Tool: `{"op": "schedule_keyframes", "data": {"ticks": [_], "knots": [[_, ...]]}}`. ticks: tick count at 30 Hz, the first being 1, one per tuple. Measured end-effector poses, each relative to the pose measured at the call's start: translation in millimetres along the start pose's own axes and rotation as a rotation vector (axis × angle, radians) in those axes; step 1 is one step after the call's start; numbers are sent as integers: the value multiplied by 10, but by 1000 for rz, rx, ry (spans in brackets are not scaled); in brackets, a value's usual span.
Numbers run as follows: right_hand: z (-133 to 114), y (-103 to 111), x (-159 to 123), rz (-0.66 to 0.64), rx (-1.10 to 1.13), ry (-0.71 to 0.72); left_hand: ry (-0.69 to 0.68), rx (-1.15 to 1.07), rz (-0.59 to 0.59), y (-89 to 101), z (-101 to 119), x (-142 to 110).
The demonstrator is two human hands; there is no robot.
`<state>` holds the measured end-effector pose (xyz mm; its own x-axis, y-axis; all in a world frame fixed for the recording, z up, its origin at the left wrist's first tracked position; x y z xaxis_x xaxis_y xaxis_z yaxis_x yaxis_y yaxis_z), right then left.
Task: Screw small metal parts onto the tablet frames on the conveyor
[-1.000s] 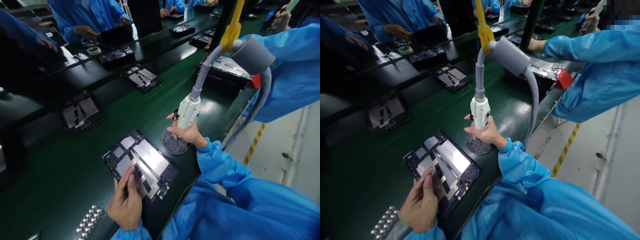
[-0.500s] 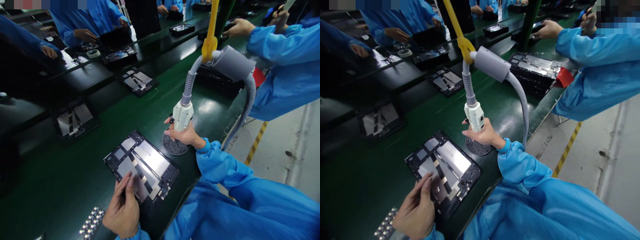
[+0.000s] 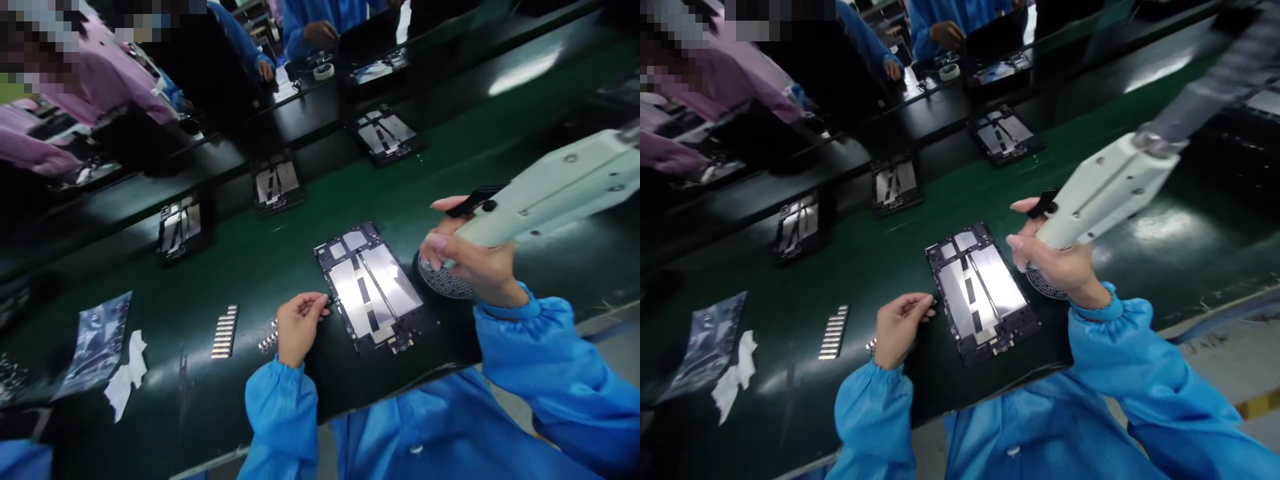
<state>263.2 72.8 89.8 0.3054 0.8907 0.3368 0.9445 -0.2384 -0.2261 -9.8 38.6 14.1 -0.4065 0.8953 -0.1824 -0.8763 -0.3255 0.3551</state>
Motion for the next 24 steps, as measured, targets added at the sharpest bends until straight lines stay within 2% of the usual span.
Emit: {"op": "schedule_keyframes", "data": {"ticks": [6,13,16,19,24], "knots": [[96,-625,-126,-192,58,-82,-107,105,-62,-227,28,210],[317,-1212,-211,-274,50,-161,-88,74,-75,-239,69,273],[460,-1355,-244,-294,45,-170,18,35,-118,-239,118,304],[571,-1408,-274,-306,60,-214,136,16,-182,-246,162,369],[625,-1419,-294,-321,29,-272,164,6,-217,-241,179,431]]}}
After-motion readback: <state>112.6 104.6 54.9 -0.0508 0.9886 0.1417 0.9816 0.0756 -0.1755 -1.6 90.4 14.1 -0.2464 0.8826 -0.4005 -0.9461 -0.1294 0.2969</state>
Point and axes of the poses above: each hand's wrist, its own x-axis towards the middle knuckle, its own y-axis out of the back of the hand, z = x × y, the point moved 1 cm from there along x, towards the middle knuckle, and after that the axes turned 13 degrees about z, right-handed, at the moved point
